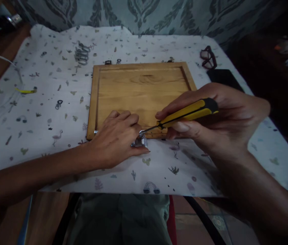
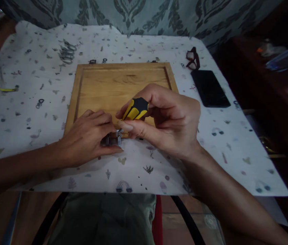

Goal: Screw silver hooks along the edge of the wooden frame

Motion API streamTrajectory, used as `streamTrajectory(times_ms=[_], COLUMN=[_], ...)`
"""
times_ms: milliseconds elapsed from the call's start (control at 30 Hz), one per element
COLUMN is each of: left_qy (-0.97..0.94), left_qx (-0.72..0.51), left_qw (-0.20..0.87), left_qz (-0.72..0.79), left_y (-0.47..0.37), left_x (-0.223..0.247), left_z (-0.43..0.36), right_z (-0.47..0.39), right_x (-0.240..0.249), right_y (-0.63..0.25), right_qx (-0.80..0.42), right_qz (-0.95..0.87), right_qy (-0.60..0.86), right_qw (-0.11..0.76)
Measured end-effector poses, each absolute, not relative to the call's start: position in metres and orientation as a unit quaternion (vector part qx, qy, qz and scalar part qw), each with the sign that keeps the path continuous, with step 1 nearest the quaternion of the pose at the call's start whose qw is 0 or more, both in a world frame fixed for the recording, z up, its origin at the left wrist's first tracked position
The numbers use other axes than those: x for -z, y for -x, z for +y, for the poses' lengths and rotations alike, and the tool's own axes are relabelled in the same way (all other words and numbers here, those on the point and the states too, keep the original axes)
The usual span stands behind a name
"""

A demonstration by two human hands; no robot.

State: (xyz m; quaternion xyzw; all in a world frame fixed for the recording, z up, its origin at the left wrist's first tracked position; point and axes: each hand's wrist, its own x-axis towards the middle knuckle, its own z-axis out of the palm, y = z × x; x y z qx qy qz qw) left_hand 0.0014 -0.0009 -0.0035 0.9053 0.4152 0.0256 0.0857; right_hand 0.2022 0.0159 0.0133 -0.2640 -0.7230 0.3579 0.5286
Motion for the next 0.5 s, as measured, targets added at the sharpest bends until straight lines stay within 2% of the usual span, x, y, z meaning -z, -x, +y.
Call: streamTrajectory(times_ms=[333,500], left_qy=[-0.904,-0.904], left_qx=[-0.022,-0.030], left_qw=[0.096,0.100], left_qz=[0.416,0.415], left_y=[-0.0009,-0.0006], left_x=[0.0019,0.0023], left_z=[-0.0016,-0.0024], right_z=[0.0215,0.0202], right_x=[-0.0093,-0.0101], right_y=[-0.1996,-0.2039], right_qx=[-0.301,-0.343], right_qz=[-0.739,-0.743], right_qy=[0.256,0.236], right_qw=[0.545,0.524])
